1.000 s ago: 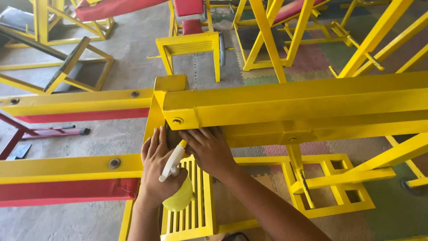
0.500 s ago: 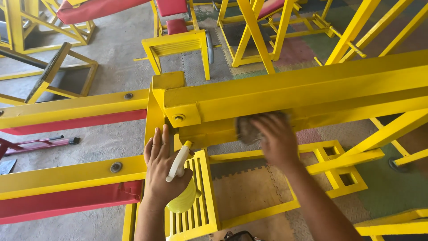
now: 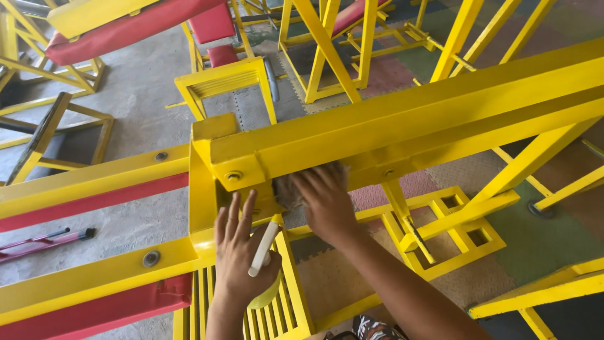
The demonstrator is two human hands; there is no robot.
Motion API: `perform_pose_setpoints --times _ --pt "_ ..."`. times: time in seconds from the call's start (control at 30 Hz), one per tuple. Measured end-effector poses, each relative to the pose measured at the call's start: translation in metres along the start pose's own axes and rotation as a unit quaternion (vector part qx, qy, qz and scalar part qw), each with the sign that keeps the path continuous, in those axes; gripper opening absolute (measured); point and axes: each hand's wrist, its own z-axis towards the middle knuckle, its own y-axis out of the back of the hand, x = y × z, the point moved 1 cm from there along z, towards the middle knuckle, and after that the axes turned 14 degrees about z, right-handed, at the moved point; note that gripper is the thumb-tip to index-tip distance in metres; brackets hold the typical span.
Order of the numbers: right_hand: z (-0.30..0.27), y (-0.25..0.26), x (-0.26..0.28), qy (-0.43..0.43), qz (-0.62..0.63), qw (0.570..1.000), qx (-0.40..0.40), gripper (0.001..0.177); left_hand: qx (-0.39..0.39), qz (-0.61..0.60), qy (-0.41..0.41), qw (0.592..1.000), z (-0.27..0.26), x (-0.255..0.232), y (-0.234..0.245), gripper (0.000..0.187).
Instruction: Cleaning and wiping down yellow gym machinery with a spray bottle and cloth.
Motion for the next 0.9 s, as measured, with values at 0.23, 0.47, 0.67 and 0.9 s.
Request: perform_pose_setpoints --times 0.23,0.47,0.67,0.9 --pt "-0.016 0.037 -0.049 0.048 -0.006 0.997 0.055 0.068 0.003 -0.082 -0.031 0.996 0.041 -0.055 -0.028 0.051" --pt "-0.045 0.121 -0.152 0.0 -0.049 0.998 0.045 0.065 -0.006 -0.112 -0.051 0.992 0.1 -0.131 -0.077 0.05" --pt "-0.082 0.194 -0.261 -0.029 -0.077 0.997 -0.007 0.056 0.016 -0.145 -0.089 0.985 0.146 -0.205 -0.125 0.054" --pt "-0.109 0.28 -0.351 -0.09 -0.111 0.988 -0.052 0.059 0.038 -0.15 -0.101 0.983 0.182 -0.278 -0.169 0.051"
